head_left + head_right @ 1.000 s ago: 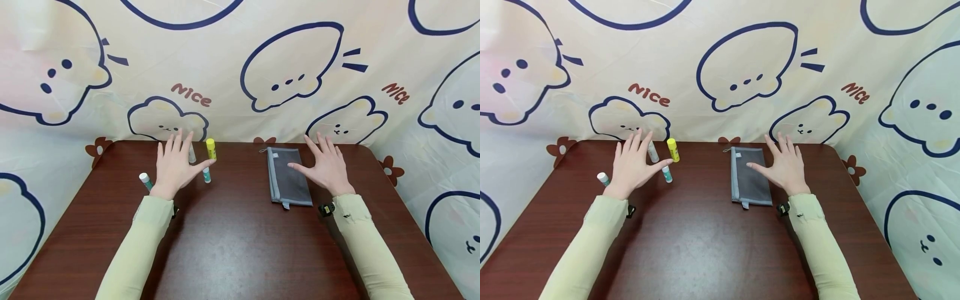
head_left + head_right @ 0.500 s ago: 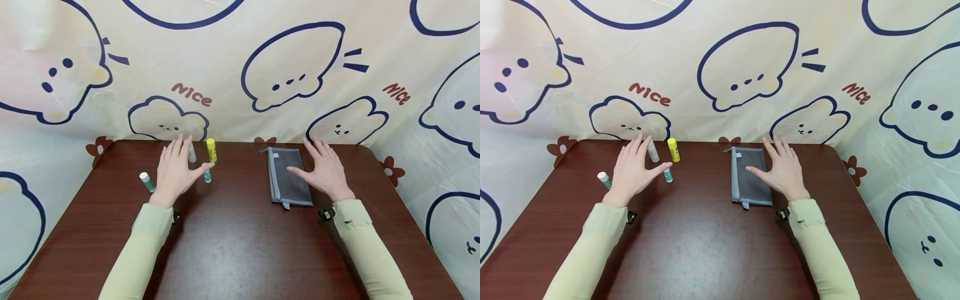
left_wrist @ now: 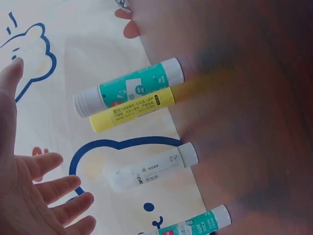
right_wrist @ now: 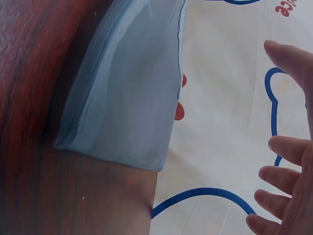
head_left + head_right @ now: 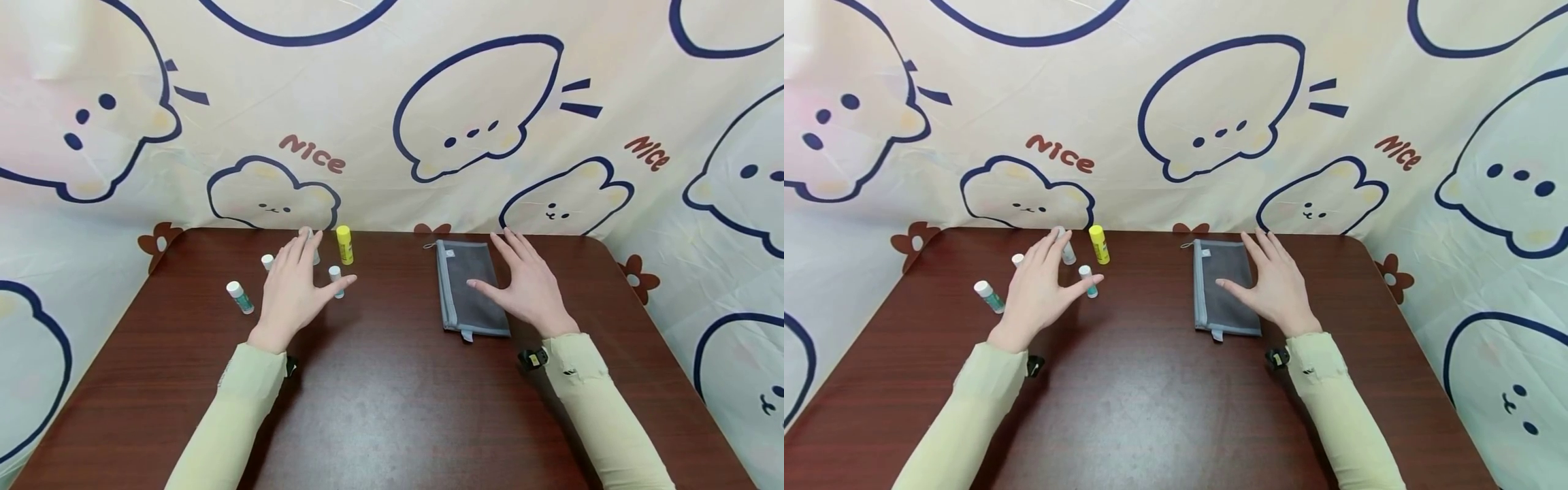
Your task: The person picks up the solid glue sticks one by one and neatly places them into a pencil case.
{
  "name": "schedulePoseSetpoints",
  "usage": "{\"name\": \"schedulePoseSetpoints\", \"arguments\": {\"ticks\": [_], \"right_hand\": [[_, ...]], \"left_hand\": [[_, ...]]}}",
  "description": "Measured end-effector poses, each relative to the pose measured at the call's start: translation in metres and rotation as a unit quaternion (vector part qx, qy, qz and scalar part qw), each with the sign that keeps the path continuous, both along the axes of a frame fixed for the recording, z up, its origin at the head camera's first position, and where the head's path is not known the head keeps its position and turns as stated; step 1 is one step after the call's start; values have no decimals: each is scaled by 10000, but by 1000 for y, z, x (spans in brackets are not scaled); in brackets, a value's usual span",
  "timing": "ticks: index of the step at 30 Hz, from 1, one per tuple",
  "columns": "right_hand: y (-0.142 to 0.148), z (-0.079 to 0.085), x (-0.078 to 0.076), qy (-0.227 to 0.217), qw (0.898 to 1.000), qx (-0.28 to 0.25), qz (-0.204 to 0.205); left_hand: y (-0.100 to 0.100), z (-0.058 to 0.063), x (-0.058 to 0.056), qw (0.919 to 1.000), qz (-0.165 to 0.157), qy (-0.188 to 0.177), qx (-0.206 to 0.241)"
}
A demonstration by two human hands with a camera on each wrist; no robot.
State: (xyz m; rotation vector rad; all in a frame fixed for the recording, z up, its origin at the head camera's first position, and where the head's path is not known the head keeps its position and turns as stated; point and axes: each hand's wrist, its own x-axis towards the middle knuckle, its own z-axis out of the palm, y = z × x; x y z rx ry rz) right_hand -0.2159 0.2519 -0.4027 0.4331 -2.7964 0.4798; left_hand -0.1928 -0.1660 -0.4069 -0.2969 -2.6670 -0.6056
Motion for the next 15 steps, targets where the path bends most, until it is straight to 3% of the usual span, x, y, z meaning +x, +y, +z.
{"name": "schedulePoseSetpoints", "arguments": {"ticks": [8,15], "right_hand": [[-3,-1,6,28,9999,-78,119],[-9,-1,14,-144,9995,-149,223]], "left_hand": [[4,-6,6,9995,-63,-133,267],[7,-11,12,9974,-135,-476,527]]}}
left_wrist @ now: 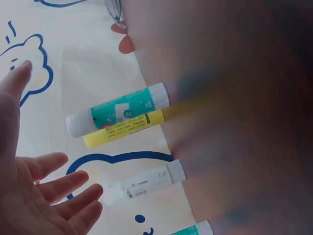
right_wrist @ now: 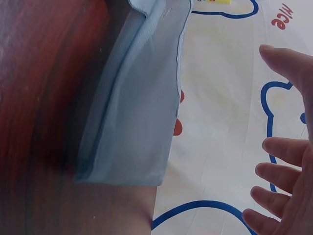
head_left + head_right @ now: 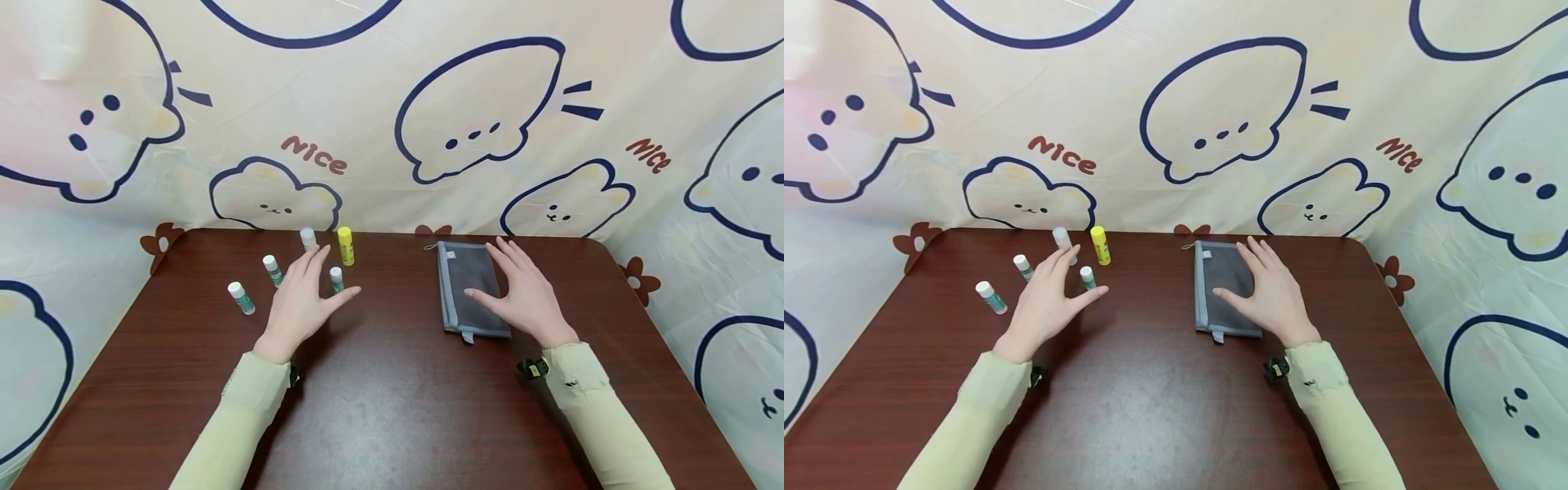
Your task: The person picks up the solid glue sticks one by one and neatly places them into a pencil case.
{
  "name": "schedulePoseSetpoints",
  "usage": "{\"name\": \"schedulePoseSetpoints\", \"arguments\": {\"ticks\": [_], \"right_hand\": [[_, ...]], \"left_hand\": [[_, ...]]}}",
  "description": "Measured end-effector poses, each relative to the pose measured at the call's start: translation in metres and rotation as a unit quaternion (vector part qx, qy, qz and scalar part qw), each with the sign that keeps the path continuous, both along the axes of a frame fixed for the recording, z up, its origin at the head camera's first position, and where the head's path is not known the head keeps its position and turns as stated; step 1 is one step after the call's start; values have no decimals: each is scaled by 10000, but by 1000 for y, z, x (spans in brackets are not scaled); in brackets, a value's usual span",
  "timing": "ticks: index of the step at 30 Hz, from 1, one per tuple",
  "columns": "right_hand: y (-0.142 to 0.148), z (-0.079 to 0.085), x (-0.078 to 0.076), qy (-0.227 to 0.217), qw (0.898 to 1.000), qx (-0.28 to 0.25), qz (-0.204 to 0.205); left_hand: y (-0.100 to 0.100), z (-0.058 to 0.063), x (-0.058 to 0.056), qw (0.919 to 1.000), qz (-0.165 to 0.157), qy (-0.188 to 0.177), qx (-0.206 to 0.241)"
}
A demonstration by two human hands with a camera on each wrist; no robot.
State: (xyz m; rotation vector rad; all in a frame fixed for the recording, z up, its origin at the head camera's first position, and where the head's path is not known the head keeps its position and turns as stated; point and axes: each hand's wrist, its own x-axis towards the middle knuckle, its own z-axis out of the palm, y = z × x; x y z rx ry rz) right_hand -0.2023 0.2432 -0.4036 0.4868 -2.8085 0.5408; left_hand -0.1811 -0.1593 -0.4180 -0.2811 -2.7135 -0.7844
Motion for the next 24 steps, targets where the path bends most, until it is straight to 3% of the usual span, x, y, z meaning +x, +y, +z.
{"name": "schedulePoseSetpoints", "arguments": {"ticks": [10,16,24], "right_hand": [[-6,-5,8,-69,9998,-35,187],[-10,-10,15,-170,9992,-68,353],[-17,-15,22,-295,9979,-93,570]], "left_hand": [[2,-11,-1,9992,-144,-317,204],[0,-12,-4,9984,-120,-443,322],[3,-12,-6,9946,-13,-879,560]]}}
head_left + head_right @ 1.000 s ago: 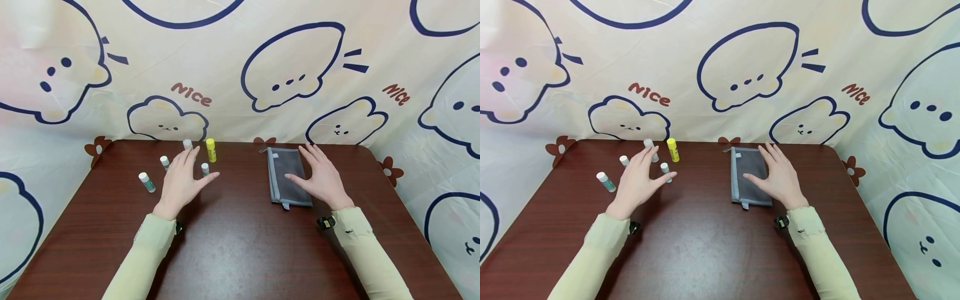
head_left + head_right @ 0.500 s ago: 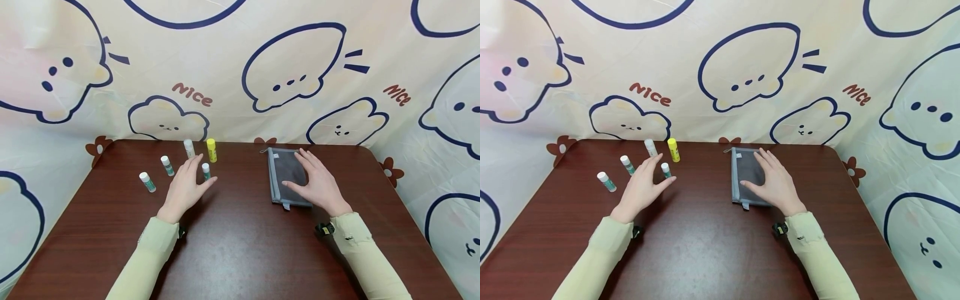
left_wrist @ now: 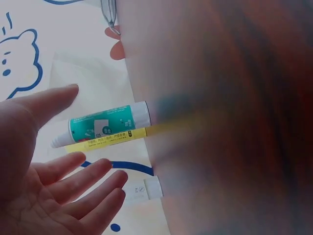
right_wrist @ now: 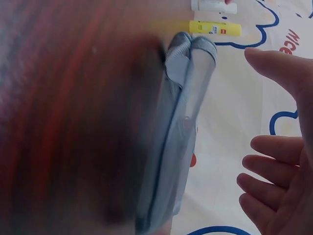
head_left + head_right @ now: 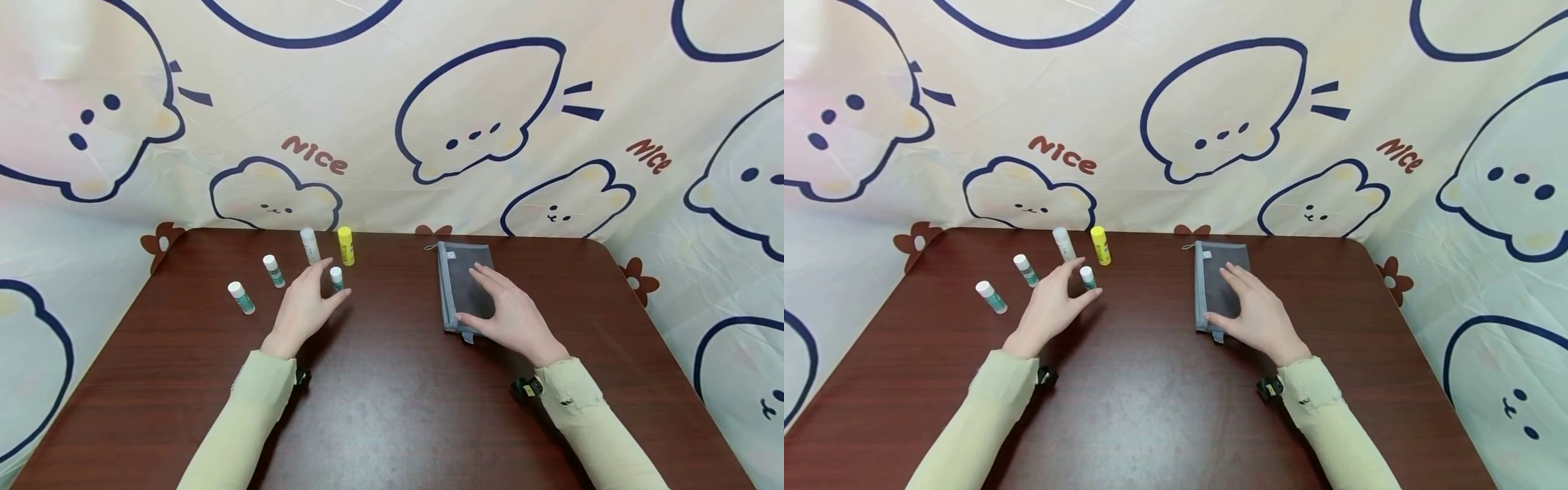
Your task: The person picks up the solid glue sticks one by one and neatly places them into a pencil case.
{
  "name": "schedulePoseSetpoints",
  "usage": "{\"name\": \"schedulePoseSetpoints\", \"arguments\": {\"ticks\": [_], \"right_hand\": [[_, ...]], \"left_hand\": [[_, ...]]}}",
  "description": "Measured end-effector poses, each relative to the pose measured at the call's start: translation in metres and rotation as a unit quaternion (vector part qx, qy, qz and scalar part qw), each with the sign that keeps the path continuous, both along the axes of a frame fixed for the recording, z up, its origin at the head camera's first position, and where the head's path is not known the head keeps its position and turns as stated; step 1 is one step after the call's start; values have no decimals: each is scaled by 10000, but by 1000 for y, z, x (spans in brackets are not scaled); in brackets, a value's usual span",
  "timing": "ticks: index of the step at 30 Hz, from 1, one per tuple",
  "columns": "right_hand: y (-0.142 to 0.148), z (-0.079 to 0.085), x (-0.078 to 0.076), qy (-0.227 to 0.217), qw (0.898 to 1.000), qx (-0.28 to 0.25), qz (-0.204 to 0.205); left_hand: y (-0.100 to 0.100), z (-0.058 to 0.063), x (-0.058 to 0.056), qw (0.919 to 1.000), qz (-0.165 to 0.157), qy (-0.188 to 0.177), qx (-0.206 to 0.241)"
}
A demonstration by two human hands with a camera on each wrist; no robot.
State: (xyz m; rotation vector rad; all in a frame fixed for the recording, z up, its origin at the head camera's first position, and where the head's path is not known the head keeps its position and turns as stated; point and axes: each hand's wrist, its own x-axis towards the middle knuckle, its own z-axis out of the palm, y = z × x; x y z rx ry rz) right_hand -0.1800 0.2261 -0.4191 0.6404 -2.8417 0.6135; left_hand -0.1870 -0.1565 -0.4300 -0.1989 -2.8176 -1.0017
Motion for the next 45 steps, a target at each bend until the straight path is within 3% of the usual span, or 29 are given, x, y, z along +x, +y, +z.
{"name": "schedulePoseSetpoints", "arguments": {"ticks": [22,33,45], "right_hand": [[-5,-18,6,-265,9983,-180,479],[-11,-19,6,-579,9965,-168,579],[-15,-19,8,-397,9976,-128,553]], "left_hand": [[0,-1,-2,9998,167,25,101],[0,0,-2,9997,136,-94,164],[1,1,-2,9997,78,-93,202]]}}
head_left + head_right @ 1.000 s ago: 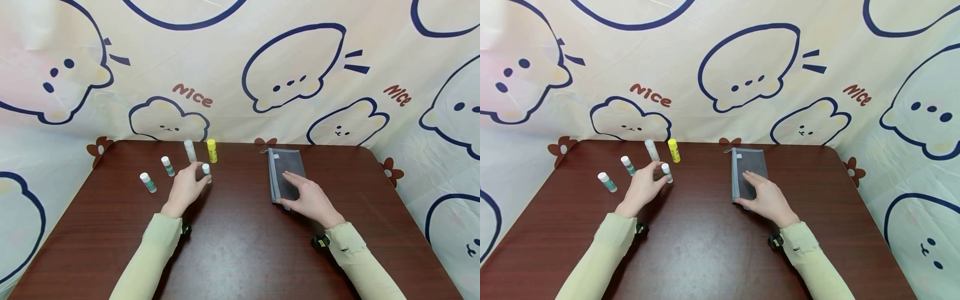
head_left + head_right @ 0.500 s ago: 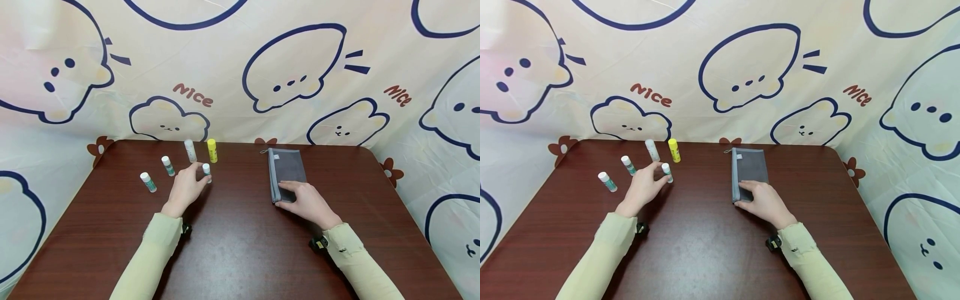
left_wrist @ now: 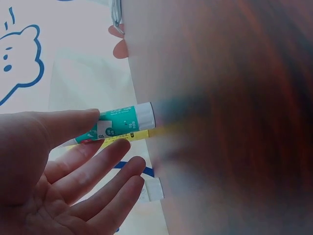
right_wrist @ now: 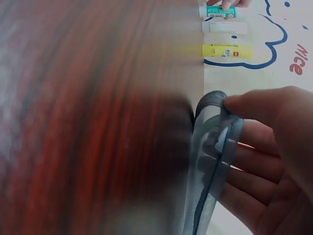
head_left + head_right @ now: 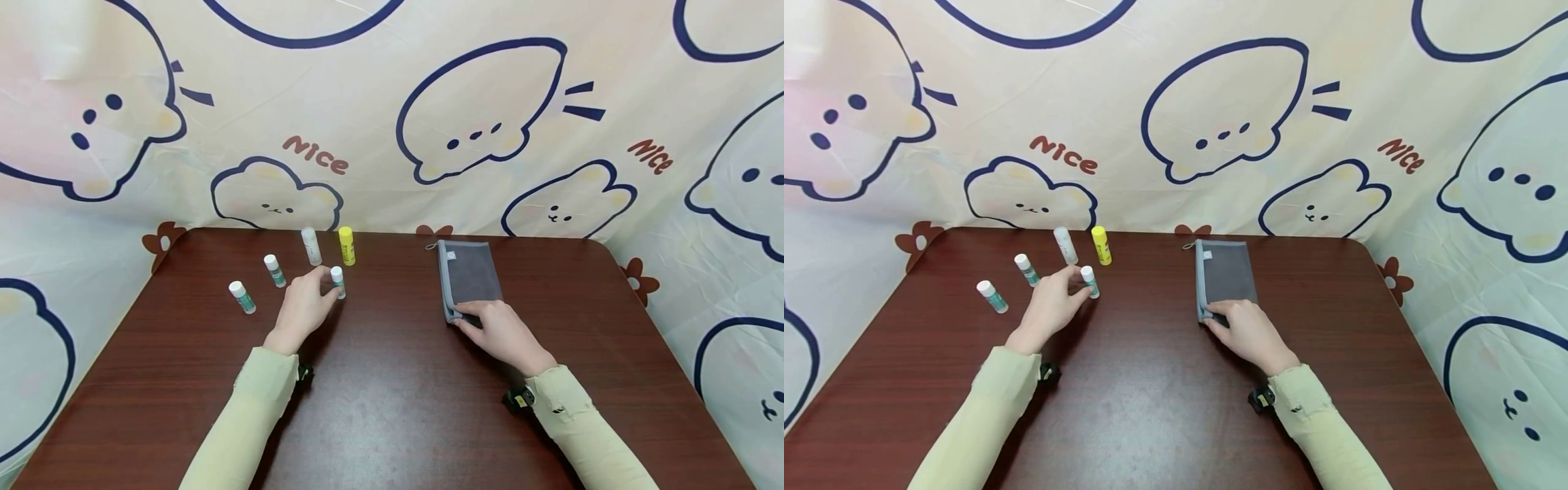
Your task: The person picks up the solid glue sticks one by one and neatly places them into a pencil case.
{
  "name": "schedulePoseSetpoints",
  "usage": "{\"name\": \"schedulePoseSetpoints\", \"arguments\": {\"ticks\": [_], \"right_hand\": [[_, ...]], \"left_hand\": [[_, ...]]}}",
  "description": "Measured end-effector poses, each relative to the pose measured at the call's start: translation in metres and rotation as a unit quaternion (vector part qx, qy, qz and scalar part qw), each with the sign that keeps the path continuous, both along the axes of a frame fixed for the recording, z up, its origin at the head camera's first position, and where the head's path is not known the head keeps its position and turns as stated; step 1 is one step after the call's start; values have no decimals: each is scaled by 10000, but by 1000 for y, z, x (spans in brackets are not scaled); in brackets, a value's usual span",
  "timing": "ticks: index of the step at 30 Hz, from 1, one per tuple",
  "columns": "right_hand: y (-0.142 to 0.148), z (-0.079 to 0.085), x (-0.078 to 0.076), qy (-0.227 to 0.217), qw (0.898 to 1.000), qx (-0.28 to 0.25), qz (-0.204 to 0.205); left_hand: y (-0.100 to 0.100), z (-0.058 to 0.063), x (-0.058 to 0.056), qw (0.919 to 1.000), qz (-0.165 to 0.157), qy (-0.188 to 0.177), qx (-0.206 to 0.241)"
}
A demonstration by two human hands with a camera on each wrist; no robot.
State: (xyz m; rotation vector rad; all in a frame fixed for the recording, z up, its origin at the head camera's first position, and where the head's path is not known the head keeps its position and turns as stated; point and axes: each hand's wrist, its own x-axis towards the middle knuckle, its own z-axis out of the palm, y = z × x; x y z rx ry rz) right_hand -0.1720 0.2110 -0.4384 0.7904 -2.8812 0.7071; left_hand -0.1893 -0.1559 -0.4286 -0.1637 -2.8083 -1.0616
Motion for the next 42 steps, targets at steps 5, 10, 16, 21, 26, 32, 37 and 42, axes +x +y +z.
{"name": "schedulePoseSetpoints", "arguments": {"ticks": [5,10,16,21,26,32,37,42], "right_hand": [[-1,0,-1,231,9995,-146,-159],[-1,1,-1,596,9973,-292,-316],[-2,2,-2,1131,9914,-535,-394],[-5,5,-1,1377,9862,-773,-496],[-7,9,-3,1539,9820,-947,-552],[-10,14,-4,1646,9784,-1106,-576],[-11,17,-5,1717,9759,-1198,-610],[-14,21,-6,1705,9751,-1278,-608]], "left_hand": [[-1,-1,-1,10000,-25,19,-29],[0,0,-1,10000,-13,35,-31],[0,-1,0,10000,11,79,-44],[0,0,0,10000,55,56,-43],[-1,0,-1,9999,85,-44,54],[-1,-1,0,9997,104,-55,200],[1,-1,-1,9996,78,26,276],[2,-2,-1,9993,107,73,339]]}}
